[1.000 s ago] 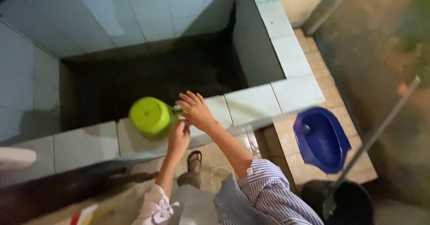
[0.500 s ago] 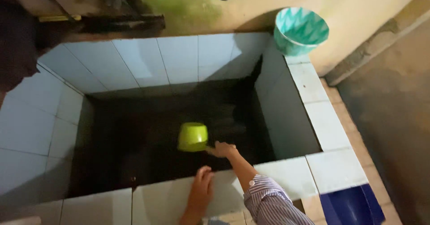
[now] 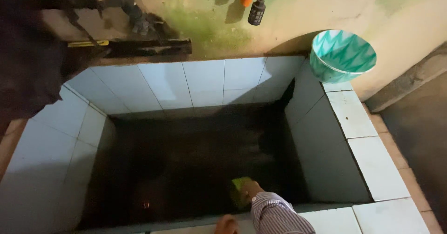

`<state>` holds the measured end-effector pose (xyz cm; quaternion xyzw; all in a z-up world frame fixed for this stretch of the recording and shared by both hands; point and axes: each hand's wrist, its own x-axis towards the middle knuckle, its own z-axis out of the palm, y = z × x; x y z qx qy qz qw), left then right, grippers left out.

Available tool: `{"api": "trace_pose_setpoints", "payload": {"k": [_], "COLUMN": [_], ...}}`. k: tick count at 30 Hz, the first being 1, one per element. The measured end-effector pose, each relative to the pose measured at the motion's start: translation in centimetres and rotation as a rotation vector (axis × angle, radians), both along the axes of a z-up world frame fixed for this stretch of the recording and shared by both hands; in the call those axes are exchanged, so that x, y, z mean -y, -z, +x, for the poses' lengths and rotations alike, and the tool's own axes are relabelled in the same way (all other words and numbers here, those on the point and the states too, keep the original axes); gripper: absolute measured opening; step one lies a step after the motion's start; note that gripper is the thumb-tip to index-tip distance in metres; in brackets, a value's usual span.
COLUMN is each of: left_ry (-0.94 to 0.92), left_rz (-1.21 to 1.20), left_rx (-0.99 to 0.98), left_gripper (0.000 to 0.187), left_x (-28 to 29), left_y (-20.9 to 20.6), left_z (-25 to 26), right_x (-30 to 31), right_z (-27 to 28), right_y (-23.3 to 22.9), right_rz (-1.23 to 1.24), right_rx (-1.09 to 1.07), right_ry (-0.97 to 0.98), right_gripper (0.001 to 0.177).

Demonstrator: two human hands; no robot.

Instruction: The person sweeps the floor with a broom, moves into a bathroom, and cleans the floor around a squat toilet using a mop and water from a bucket, pouring water with a dipper and wringing the mop head by hand.

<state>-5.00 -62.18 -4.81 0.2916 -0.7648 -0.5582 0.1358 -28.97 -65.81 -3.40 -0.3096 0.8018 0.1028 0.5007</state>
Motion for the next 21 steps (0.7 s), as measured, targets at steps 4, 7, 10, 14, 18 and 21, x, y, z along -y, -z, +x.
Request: {"api": "trace_pose_setpoints", "payload": {"k": [4,7,10,14,18,21], "left_ry": [0.022,0.017,-0.008,-0.056,-0.106,-0.18], "left_rz": [-0.027,-0.098,-0.207,-0.294,-0.206,-0.355], "left_rx": [0.011,-0.025,-0.107,-0.13,-0.026,-0.162], "left_gripper": [0.012,0.01,0.009,0.007,0.005,0.007], "left_x": [0.0,-0.1,-0.2,-1.0,-1.3,-1.3], "left_y": [1.0,0.8,0.1,-1.0,-4.2,-8.0], "left_z": [-0.3,0.5,1.4,3.1,3.4,3.5], "right_x": [-1.4,-0.5,0.0,-0.3,-4.4,-11.3], "right_z": [1.4,-0.5,-2.1,-3.0,-3.2,-1.5], "right_y": [3.3,2.6,-0.4,-7.5,-15.7,-20.9], "right_rz": [-0.078,-0.167,-0.293,-0.537,-0.794,-0.96], "right_rx": [0.378,0.774,0.975,1.055,1.009,0.825], "right_ry": [0.139,0.375,0.496,0.569,0.597,0.634], "right_gripper": [0.041,0.047,0.053,0.06,0.063,0.061]}}
